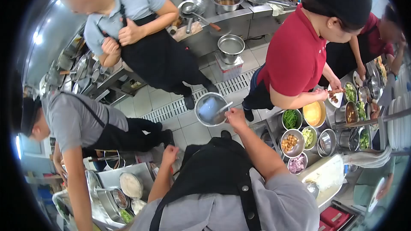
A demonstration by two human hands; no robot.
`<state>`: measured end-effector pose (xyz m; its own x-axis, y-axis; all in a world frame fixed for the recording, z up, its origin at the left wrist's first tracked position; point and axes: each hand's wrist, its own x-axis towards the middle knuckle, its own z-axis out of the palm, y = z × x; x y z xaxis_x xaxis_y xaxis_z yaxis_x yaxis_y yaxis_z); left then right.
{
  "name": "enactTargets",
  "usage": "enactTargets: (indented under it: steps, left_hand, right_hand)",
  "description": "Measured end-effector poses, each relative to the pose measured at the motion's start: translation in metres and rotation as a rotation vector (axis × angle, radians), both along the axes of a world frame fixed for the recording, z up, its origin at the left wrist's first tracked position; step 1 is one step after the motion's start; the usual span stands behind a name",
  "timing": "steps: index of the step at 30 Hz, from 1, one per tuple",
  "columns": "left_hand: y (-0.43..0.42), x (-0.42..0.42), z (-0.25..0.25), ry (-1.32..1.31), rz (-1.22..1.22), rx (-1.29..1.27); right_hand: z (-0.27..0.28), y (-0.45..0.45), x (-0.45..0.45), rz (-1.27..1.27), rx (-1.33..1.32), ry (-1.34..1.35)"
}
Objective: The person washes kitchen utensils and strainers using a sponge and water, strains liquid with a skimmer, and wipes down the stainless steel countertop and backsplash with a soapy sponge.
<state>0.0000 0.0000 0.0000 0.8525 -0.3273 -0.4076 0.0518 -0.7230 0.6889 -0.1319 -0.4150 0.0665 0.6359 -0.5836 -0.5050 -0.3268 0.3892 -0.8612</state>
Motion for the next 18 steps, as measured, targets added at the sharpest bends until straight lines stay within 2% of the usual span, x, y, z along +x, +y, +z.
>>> enactTargets:
  steps: [1,2,3,5,8,10,13,18]
  left_hand:
    - [0.060,-0.018,-0.002,-0.050,-0.049,0.059]
    - [0.139,-0.033,-0.053,0.079,0.013,0.104]
    - [0.004,0.007,-0.114,-0.489,-0.734,0.279]
    - [0.061,-0.008,-0.088,-0.480,-0.785,0.173]
    - [0.056,0.013,-0.064,0.173,-0.394,0.274]
    - [0.034,0.038,-0.061,0.325,-0.266,0.332]
    - [-0.023,0.101,-0.045,0.406,-0.211,0.342]
    - [-0.104,0.211,-0.046,0.400,-0.158,0.234]
  right_hand:
    - [0.000,0.014,-0.002,-0.042,0.035,-0.012]
    - [0.000,0.027,-0.004,-0.085,0.066,-0.023]
    - [0.002,-0.121,0.050,-0.156,-0.045,-0.041]
    - [-0.012,-0.124,0.082,-0.306,0.063,-0.066]
    - [-0.014,-0.166,0.133,-0.426,0.016,-0.035]
    - [-0.022,-0.199,0.160,-0.519,-0.041,-0.063]
    - [-0.017,-0.246,0.196,-0.701,0.051,-0.126]
    - [-0.013,-0.328,0.241,-0.950,0.087,-0.204]
